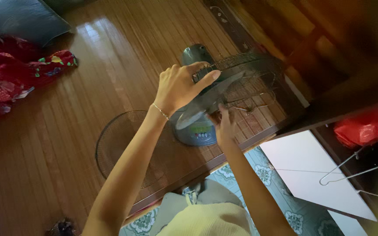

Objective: The person assembles a table fan by attaching the front and rear wire cages to the fan head. They align the cages, secure the central nut, and adjust the fan's position on the wooden platform.

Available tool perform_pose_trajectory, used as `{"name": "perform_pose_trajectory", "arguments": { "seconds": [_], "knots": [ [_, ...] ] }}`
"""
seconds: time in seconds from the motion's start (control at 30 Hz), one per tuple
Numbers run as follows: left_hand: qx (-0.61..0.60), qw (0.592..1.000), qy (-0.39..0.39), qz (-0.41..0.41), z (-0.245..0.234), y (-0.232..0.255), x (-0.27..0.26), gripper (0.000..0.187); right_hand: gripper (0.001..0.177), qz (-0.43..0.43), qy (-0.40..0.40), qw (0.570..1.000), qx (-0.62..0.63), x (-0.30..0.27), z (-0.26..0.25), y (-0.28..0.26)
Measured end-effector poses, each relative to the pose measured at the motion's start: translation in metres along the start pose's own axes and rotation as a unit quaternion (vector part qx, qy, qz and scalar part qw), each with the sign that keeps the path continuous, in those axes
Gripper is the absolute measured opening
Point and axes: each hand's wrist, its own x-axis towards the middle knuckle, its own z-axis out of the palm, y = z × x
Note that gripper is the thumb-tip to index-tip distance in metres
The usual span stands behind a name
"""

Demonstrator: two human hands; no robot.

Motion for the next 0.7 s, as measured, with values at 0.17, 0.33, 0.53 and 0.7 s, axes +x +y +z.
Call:
{"name": "perform_pose_trajectory", "arguments": {
  "seconds": [0.17, 0.33, 0.53, 0.7],
  "knots": [
    [0.019, 1.000, 0.021, 0.005, 0.003, -0.002, -0.005, 0.071, 0.051, 0.062, -0.038, 0.991, 0.113, 0.008, -0.004, 0.000],
    [0.001, 1.000, 0.025, 0.009, 0.002, -0.005, 0.001, 0.072, 0.066, 0.108, -0.024, 0.979, 0.169, 0.023, -0.002, 0.009],
    [-0.004, 1.000, 0.001, 0.002, 0.001, -0.005, -0.001, 0.074, 0.090, -0.133, 0.062, 0.954, -0.262, -0.012, 0.014, -0.017],
    [-0.007, 1.000, 0.010, 0.016, 0.005, -0.004, 0.000, 0.075, 0.069, -0.418, 0.005, 0.748, -0.515, -0.021, 0.009, -0.026]
  ]
}}
